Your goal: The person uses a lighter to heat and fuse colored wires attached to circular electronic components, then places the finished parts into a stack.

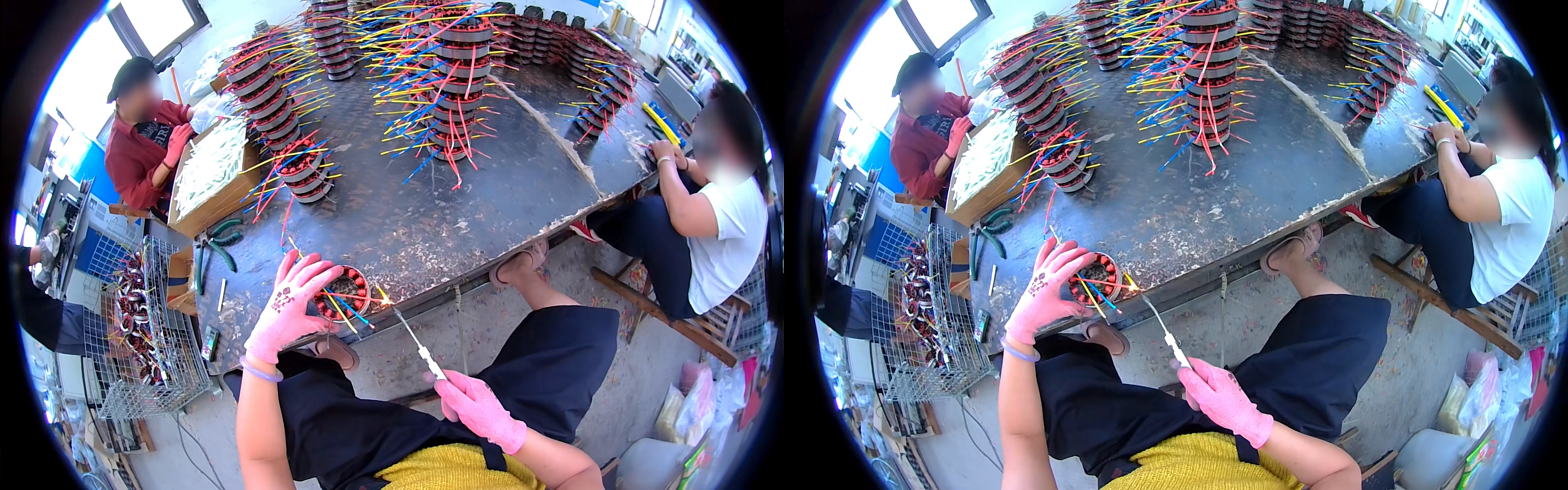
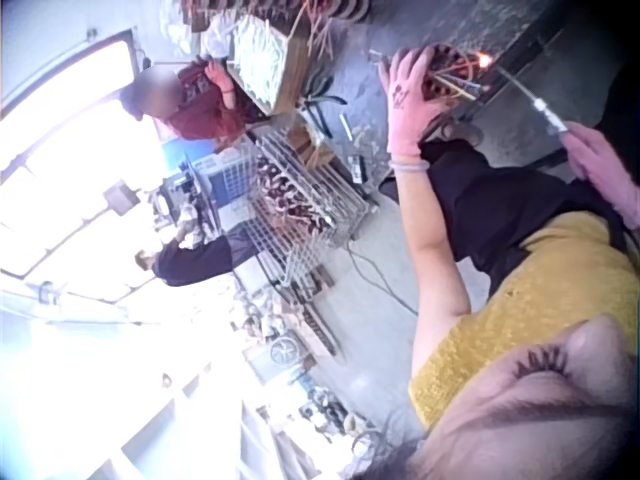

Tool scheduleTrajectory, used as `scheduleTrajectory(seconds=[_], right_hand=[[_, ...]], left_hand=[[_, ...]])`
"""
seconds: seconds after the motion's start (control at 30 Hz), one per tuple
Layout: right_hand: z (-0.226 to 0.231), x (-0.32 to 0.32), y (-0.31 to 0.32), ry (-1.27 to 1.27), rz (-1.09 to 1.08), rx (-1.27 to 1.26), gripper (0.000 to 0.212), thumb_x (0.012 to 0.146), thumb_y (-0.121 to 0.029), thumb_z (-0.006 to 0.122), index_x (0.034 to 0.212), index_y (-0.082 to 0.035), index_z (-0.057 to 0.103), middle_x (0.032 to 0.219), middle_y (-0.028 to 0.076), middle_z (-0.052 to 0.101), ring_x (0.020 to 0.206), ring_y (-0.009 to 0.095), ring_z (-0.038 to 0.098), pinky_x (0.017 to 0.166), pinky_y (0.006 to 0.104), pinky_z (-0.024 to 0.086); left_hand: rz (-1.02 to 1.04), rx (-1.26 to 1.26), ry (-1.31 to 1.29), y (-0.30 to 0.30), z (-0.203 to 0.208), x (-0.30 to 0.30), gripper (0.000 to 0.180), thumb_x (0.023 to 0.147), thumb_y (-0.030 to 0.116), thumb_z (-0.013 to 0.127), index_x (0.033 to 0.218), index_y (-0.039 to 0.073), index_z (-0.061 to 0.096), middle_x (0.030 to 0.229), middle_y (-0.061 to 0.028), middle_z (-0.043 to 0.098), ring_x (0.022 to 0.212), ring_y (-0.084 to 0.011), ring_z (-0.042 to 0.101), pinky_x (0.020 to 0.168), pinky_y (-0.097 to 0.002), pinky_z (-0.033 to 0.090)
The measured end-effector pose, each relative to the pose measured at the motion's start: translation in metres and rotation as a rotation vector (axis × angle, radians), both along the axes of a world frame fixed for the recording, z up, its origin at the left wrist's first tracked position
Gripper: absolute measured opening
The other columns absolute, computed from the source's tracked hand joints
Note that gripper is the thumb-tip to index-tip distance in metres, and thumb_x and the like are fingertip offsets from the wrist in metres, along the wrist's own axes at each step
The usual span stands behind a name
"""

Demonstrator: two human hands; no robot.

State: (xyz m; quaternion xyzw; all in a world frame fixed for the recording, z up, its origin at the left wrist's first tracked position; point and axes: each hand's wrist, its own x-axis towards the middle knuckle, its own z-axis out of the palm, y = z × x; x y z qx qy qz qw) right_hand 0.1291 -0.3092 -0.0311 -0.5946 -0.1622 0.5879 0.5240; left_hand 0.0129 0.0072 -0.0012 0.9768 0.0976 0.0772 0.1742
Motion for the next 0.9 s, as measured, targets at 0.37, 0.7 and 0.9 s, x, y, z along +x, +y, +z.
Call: scheduleTrajectory(seconds=[0.37,0.7,0.9], right_hand=[[-0.002,-0.001,-0.002,-0.006,-0.005,0.018,0.038,0.103,-0.028,0.047,0.13,-0.002,0.057,0.066,-0.004,0.045,0.058,0.005,0.043,0.054,0.0235,0.036],[-0.002,-0.001,-0.002,-0.037,-0.005,0.014,0.038,0.103,-0.029,0.047,0.128,-0.002,0.058,0.064,-0.003,0.044,0.057,0.006,0.042,0.054,0.0243,0.037],[0.005,0.001,0.0,-0.085,0.031,-0.001,0.037,0.103,-0.028,0.046,0.126,-0.003,0.059,0.064,-0.002,0.045,0.057,0.006,0.044,0.055,0.0252,0.037]], left_hand=[[0.002,0.006,0.009,0.001,0.0,-0.001,0.092,0.049,0.024,0.086,0.135,0.013,0.055,0.135,-0.0076,0.055,0.138,-0.0303,0.04,0.12,-0.05,0.018],[-0.003,0.017,0.016,0.002,-0.001,-0.001,0.093,0.049,0.022,0.086,0.136,0.011,0.055,0.137,-0.0073,0.054,0.139,-0.0295,0.038,0.12,-0.0491,0.018],[-0.007,0.015,0.019,0.003,-0.001,-0.001,0.094,0.05,0.022,0.086,0.137,0.011,0.054,0.138,-0.0072,0.053,0.14,-0.0291,0.037,0.121,-0.0485,0.017]])
